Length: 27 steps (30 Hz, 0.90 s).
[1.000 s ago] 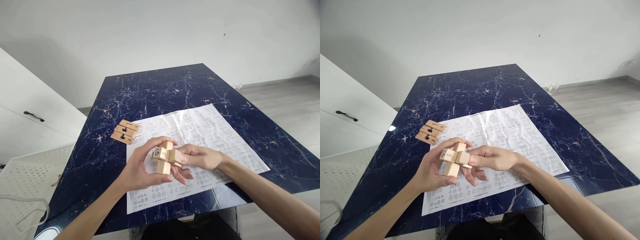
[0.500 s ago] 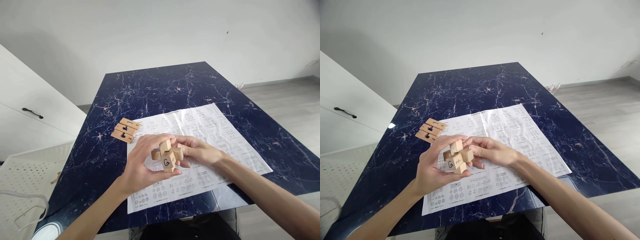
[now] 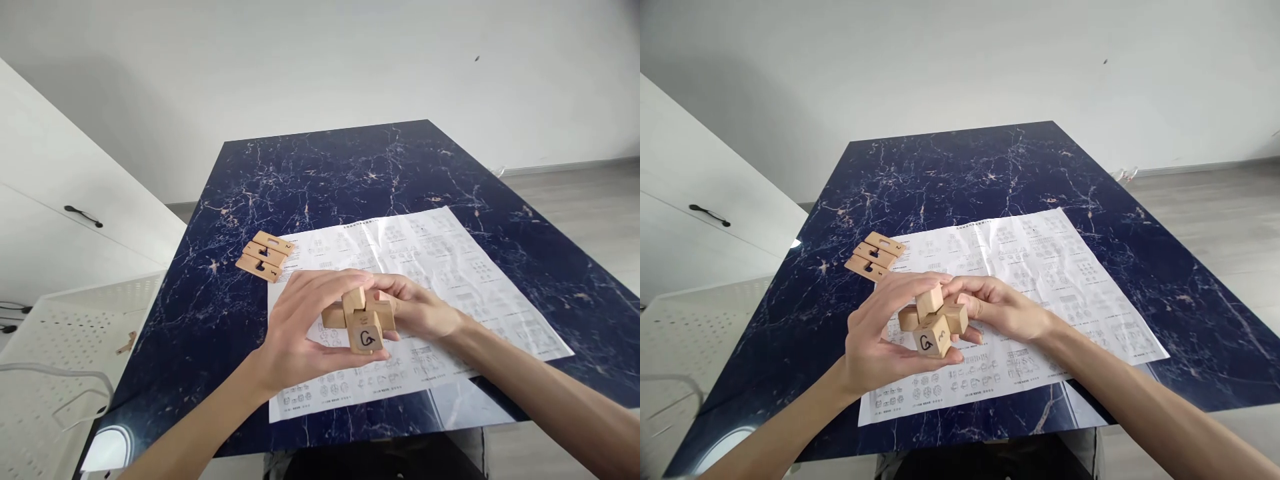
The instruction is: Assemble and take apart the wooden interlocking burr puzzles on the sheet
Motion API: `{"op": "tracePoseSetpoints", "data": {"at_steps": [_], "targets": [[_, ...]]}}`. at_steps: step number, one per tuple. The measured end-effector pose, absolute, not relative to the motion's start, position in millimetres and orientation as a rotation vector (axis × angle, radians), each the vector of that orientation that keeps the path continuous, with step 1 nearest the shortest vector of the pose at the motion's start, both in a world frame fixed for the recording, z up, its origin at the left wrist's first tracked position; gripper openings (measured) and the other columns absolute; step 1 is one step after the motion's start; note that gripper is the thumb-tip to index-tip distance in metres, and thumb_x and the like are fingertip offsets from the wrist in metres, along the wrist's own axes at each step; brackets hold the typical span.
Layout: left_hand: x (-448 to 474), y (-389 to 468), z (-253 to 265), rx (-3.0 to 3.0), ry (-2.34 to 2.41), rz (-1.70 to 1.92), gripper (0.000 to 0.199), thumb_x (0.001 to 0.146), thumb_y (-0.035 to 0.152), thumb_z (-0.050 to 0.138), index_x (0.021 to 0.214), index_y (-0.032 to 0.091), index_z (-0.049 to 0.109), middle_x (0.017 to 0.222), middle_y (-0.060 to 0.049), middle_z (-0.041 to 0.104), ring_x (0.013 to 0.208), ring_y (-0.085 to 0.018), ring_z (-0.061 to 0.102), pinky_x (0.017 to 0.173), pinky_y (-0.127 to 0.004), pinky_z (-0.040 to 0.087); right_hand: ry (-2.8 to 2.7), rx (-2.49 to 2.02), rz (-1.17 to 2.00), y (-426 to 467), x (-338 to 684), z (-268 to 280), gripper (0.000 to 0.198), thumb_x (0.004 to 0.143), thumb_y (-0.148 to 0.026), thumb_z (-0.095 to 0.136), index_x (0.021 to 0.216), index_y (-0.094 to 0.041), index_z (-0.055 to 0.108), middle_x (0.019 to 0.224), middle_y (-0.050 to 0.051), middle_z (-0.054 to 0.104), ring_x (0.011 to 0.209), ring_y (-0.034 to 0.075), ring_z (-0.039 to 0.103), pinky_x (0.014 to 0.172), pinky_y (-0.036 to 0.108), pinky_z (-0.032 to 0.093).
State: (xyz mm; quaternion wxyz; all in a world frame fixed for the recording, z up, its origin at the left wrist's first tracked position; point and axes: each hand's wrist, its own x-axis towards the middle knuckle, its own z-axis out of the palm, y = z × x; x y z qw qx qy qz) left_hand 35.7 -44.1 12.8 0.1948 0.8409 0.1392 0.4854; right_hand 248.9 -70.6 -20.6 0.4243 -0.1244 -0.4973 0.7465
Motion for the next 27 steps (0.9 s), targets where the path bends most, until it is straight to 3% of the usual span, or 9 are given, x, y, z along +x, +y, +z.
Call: {"op": "tracePoseSetpoints", "data": {"at_steps": [11,17,27], "targets": [[34.3,-48.3,17.3,2.347,0.4,1.282,0.073,0.085,0.046,0.092,0.148,0.03,0.059,0.128,-0.007,0.081,0.113,-0.031,0.08,0.095,-0.049,0.064,-1.237,-0.278,1.91,-72.0,249.4,-23.6,0.024,0.112,-0.039,0.062,0.123,-0.023,0.076,0.074,-0.004,0.059,0.052,0.007,0.04,0.051,0.02,0.038],[33.7,-49.6,16.2,2.331,0.388,1.317,0.076,0.079,0.043,0.098,0.143,0.024,0.062,0.126,-0.01,0.082,0.111,-0.029,0.08,0.095,-0.045,0.064,-1.216,-0.339,1.928,-73.3,249.0,-24.8,0.023,0.112,-0.041,0.062,0.118,-0.024,0.077,0.077,-0.003,0.061,0.053,0.007,0.039,0.053,0.022,0.036],[31.2,-50.0,12.7,2.11,0.476,1.242,0.078,0.073,0.039,0.102,0.141,0.03,0.065,0.127,-0.007,0.08,0.113,-0.029,0.077,0.1,-0.044,0.062,-1.172,-0.362,1.972,-73.0,248.6,-20.9,0.02,0.113,-0.035,0.06,0.112,-0.02,0.073,0.072,-0.005,0.054,0.053,0.008,0.033,0.057,0.025,0.035]]}}
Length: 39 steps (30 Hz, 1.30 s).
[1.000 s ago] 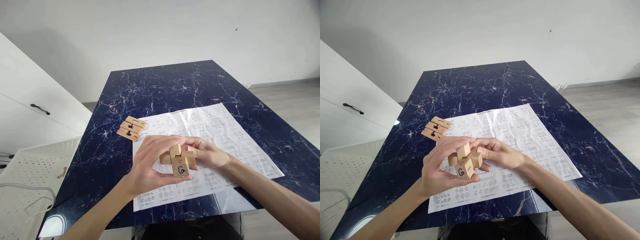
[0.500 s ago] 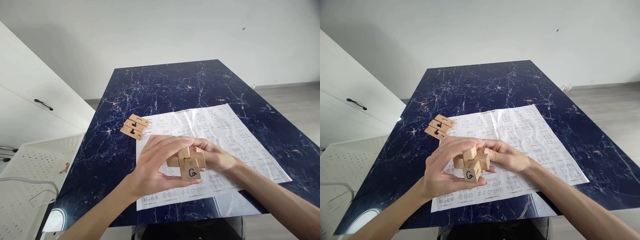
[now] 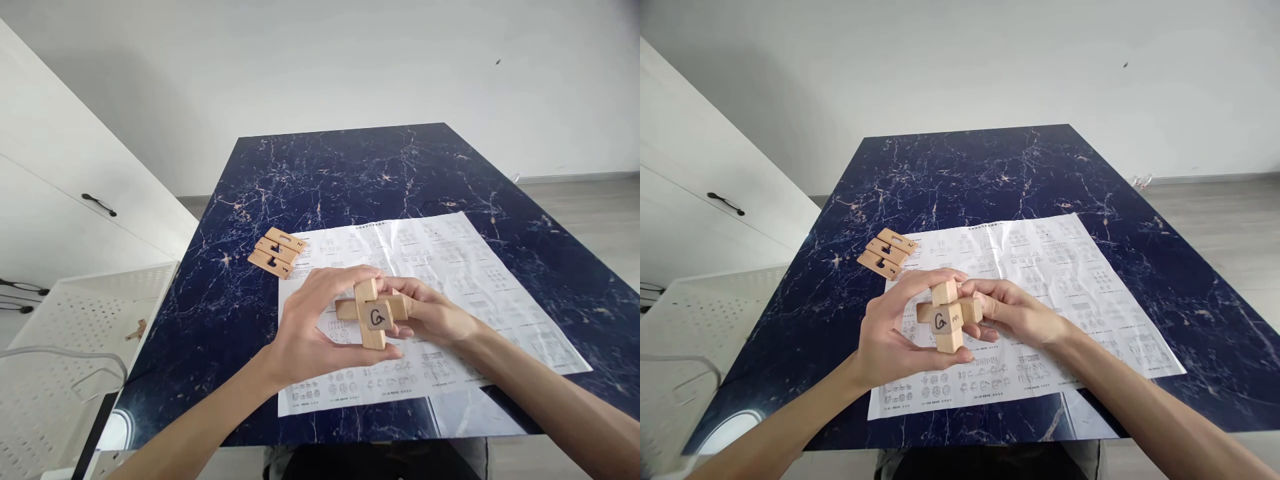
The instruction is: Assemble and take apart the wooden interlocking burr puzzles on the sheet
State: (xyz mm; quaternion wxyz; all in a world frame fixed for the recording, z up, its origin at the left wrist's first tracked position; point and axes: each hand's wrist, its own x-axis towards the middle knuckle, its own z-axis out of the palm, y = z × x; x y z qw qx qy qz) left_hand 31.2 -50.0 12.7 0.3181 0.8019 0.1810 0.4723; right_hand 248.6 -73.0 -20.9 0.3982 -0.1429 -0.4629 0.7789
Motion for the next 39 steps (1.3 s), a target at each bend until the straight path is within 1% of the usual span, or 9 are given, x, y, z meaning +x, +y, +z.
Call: {"op": "tracePoseSetpoints", "data": {"at_steps": [7,13,17,22,26,29,34,37,39], "targets": [[32,-49,9,1.833,0.603,1.126,0.072,0.075,0.034,0.1,0.138,0.029,0.066,0.132,-0.009,0.077,0.121,-0.031,0.073,0.104,-0.048,0.059,-1.113,-0.464,1.923,-74,243,-18,0.031,0.111,-0.046,0.062,0.098,-0.018,0.068,0.073,-0.004,0.053,0.053,0.009,0.031,0.056,0.026,0.032],[28,-38,13,1.736,0.712,1.29,0.055,0.088,0.049,0.088,0.135,0.028,0.068,0.13,-0.009,0.076,0.124,-0.031,0.071,0.107,-0.049,0.057,-1.004,-0.62,1.743,-69,252,-17,0.035,0.106,-0.048,0.069,0.088,-0.019,0.066,0.068,-0.005,0.05,0.053,0.009,0.028,0.054,0.026,0.027],[26,-35,11,1.822,0.857,1.322,0.06,0.085,0.046,0.091,0.135,0.027,0.065,0.132,-0.009,0.074,0.125,-0.031,0.069,0.105,-0.048,0.056,-0.929,-0.658,1.714,-63,260,-21,0.04,0.105,-0.049,0.067,0.078,-0.02,0.059,0.067,-0.005,0.044,0.053,0.01,0.023,0.051,0.028,0.025],[28,-33,0,2.114,1.141,1.169,0.059,0.086,0.044,0.09,0.134,0.027,0.059,0.132,-0.01,0.072,0.126,-0.032,0.067,0.109,-0.055,0.052,-0.814,-0.725,1.691,-59,261,-20,0.031,0.105,-0.042,0.066,0.083,-0.023,0.057,0.071,-0.005,0.04,0.055,0.012,0.022,0.052,0.028,0.033],[25,-26,-12,2.44,1.281,1.078,0.06,0.083,0.042,0.093,0.128,0.026,0.058,0.143,-0.014,0.063,0.143,-0.041,0.05,0.119,-0.067,0.041,-0.768,-0.78,1.667,-59,262,-16,0.029,0.103,-0.041,0.068,0.083,-0.023,0.055,0.072,-0.005,0.04,0.055,0.012,0.023,0.052,0.027,0.035],[22,-21,-19,2.529,1.38,0.96,0.055,0.083,0.041,0.092,0.123,0.023,0.058,0.149,-0.017,0.055,0.148,-0.046,0.041,0.12,-0.072,0.038,-0.775,-0.762,1.678,-59,264,-16,0.028,0.103,-0.042,0.069,0.086,-0.023,0.058,0.072,-0.005,0.042,0.055,0.012,0.025,0.052,0.026,0.034],[19,-20,-22,2.57,1.406,0.845,0.041,0.089,0.023,0.078,0.125,0.021,0.059,0.149,-0.019,0.051,0.148,-0.047,0.039,0.12,-0.073,0.038,-0.836,-0.748,1.684,-60,266,-18,0.034,0.104,-0.046,0.069,0.083,-0.022,0.058,0.071,-0.004,0.046,0.055,0.011,0.028,0.053,0.027,0.033],[20,-21,-19,2.575,1.353,0.909,0.048,0.093,0.014,0.067,0.138,0.02,0.053,0.151,-0.02,0.05,0.148,-0.043,0.04,0.121,-0.07,0.038,-0.876,-0.77,1.677,-61,266,-17,0.033,0.105,-0.047,0.067,0.085,-0.021,0.06,0.071,-0.003,0.048,0.055,0.011,0.03,0.052,0.028,0.032],[23,-24,-15,2.551,1.237,0.996,0.05,0.097,0.017,0.067,0.143,0.022,0.049,0.15,-0.017,0.053,0.146,-0.039,0.044,0.121,-0.066,0.04,-0.909,-0.789,1.676,-61,265,-16,0.03,0.106,-0.048,0.065,0.094,-0.021,0.064,0.072,-0.003,0.05,0.054,0.011,0.031,0.052,0.028,0.031]]}}
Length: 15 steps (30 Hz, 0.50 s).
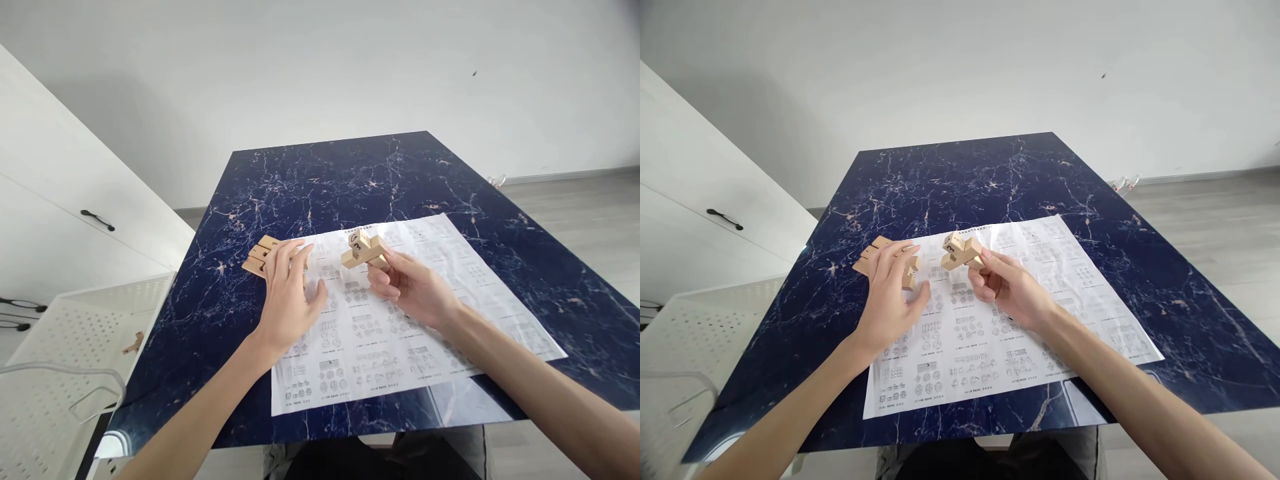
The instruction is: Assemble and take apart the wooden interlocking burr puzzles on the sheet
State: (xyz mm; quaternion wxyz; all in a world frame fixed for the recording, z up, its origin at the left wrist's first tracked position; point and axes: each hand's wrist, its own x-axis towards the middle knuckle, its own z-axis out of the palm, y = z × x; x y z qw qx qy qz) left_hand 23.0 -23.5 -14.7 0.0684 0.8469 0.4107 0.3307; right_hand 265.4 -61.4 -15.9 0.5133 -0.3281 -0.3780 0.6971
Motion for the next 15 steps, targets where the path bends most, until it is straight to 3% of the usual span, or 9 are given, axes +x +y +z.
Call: {"op": "tracePoseSetpoints", "data": {"at_steps": [5,10,15], "targets": [[30.3,-30.5,-7.6,2.504,0.94,1.043,0.042,0.103,0.035,0.07,0.14,0.025,0.052,0.137,-0.012,0.064,0.134,-0.033,0.055,0.117,-0.057,0.046,-1.021,-0.775,1.727,-64.1,262.7,-12.2,0.034,0.11,-0.049,0.058,0.107,-0.017,0.069,0.071,-0.003,0.053,0.053,0.011,0.035,0.053,0.028,0.032],[31.0,-32.2,-7.9,2.46,0.808,0.995,0.009,0.109,0.031,0.059,0.114,0.024,0.061,0.115,-0.008,0.07,0.12,-0.03,0.061,0.106,-0.049,0.052,-1.114,-0.706,1.812,-67.0,260.6,-12.2,0.034,0.11,-0.049,0.06,0.101,-0.018,0.067,0.073,-0.001,0.06,0.054,0.01,0.041,0.055,0.027,0.036],[31.7,-33.0,-6.0,2.418,0.806,1.011,0.013,0.109,0.031,0.059,0.1,0.023,0.06,0.099,-0.005,0.068,0.099,-0.025,0.063,0.09,-0.041,0.053,-1.153,-0.693,1.81,-68.7,261.2,-10.4,0.032,0.11,-0.048,0.062,0.105,-0.017,0.066,0.077,0.0,0.062,0.056,0.01,0.041,0.056,0.028,0.036]]}}
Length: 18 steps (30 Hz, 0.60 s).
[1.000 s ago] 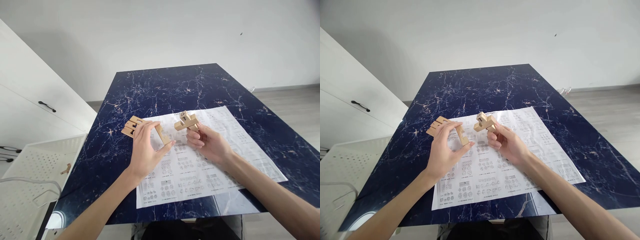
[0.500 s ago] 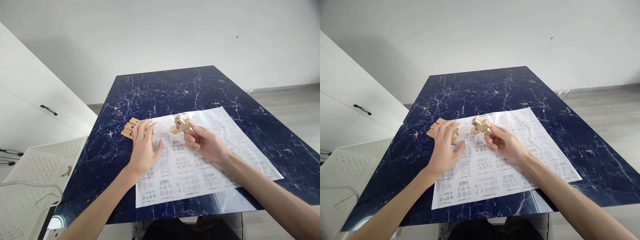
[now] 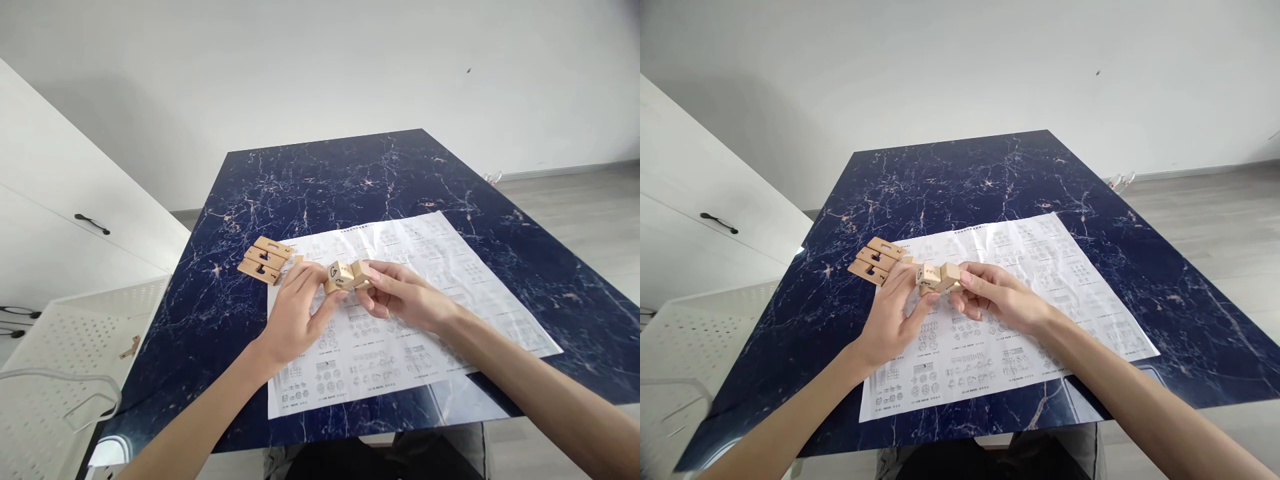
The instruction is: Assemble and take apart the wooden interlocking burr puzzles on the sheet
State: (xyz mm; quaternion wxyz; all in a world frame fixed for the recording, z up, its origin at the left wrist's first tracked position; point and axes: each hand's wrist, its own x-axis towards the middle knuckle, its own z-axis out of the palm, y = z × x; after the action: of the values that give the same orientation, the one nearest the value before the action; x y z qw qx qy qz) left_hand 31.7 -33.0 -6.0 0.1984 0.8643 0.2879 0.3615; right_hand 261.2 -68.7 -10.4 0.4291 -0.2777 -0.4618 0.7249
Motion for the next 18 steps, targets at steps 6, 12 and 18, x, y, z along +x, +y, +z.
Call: {"op": "tracePoseSetpoints", "data": {"at_steps": [6,12,18], "targets": [[31.6,-33.0,-6.1,2.39,0.809,1.046,0.02,0.108,0.035,0.061,0.092,0.023,0.061,0.091,-0.003,0.068,0.091,-0.023,0.062,0.083,-0.039,0.052,-1.201,-0.679,1.745,-68.5,259.3,-10.9,0.034,0.11,-0.05,0.063,0.102,-0.017,0.067,0.08,0.001,0.066,0.055,0.009,0.038,0.056,0.028,0.034],[31.1,-33.3,-6.0,2.399,0.811,1.05,0.02,0.108,0.035,0.06,0.093,0.023,0.064,0.088,-0.004,0.07,0.09,-0.024,0.062,0.083,-0.04,0.052,-1.241,-0.707,1.701,-68.1,259.5,-13.4,0.033,0.109,-0.05,0.063,0.101,-0.018,0.066,0.081,0.002,0.067,0.058,0.011,0.043,0.059,0.029,0.038],[32.0,-34.0,-6.1,2.381,0.808,1.039,0.02,0.108,0.034,0.059,0.094,0.022,0.068,0.091,-0.005,0.073,0.092,-0.025,0.063,0.085,-0.042,0.053,-1.279,-0.746,1.642,-68.0,258.8,-13.6,0.035,0.109,-0.052,0.063,0.1,-0.018,0.067,0.082,0.002,0.068,0.061,0.012,0.048,0.062,0.029,0.042]]}}
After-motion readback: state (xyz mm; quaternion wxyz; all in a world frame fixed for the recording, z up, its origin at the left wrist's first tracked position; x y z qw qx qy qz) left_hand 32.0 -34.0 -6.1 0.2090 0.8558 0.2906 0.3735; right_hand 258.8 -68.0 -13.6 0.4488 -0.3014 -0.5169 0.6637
